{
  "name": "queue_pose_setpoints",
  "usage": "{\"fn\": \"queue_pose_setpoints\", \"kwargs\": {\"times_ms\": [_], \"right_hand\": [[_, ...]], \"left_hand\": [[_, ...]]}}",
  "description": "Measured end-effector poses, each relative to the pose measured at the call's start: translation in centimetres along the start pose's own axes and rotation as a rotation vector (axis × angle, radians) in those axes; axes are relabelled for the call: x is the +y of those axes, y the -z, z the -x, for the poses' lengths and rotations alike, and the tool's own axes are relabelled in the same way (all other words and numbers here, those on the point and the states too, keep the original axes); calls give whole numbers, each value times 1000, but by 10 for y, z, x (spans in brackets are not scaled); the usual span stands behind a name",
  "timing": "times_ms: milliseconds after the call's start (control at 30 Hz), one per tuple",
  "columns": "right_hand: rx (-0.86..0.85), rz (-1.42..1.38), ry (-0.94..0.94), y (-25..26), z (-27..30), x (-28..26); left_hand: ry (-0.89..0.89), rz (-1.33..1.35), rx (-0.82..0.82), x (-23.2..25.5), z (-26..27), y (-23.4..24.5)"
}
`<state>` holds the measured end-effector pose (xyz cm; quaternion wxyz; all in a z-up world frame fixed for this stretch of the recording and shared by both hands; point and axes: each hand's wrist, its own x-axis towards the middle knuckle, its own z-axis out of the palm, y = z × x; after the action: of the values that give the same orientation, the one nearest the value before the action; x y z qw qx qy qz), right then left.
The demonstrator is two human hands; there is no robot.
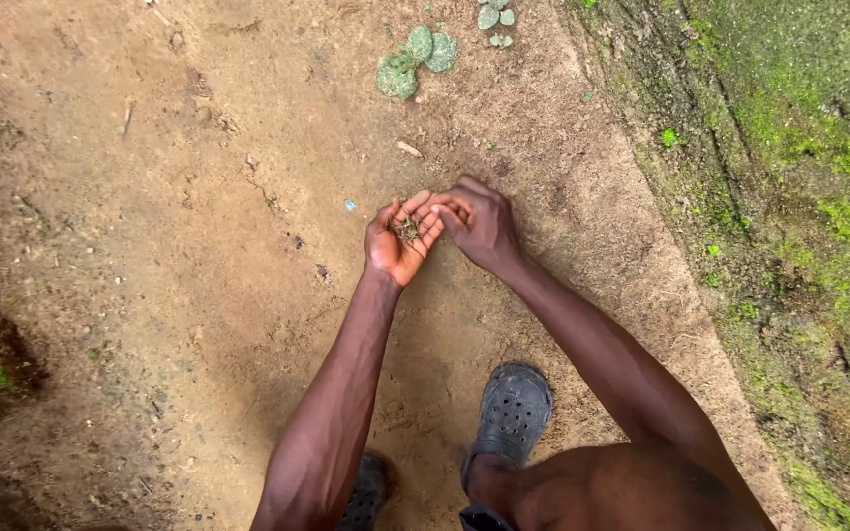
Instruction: Picking up small seeds or plant fragments from the ground by hand.
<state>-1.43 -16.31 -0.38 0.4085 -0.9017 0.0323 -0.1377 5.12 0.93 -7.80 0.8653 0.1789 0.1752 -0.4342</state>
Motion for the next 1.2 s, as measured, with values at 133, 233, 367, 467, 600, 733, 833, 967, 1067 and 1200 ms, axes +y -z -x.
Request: {"fn": "queue_pose_setpoints", "kwargs": {"times_ms": [133,233,367,467,600,733,833,967,1067,1200], "right_hand": [[13,-62,-105,30,-17,-2],[121,194,-236,40,-31,28],[98,426,-170,39,-35,52],[134,503,-157,33,-36,57],[206,549,-102,26,-38,71],[213,564,-83,30,-37,66],[206,445,-124,33,-26,57],[235,192,-160,47,-8,17],[174,85,-109,56,2,-18],[105,131,105,61,14,-20]], "left_hand": [[11,18,60,0,9,-45],[22,-28,153,0,11,-62],[25,-10,127,1,15,-66],[32,6,108,4,19,-68],[41,4,81,5,20,-68],[39,-21,95,1,21,-73],[25,-36,123,1,19,-75],[34,-58,131,-2,12,-74],[42,-72,103,-11,3,-72],[43,-53,38,-30,-11,-63]]}}
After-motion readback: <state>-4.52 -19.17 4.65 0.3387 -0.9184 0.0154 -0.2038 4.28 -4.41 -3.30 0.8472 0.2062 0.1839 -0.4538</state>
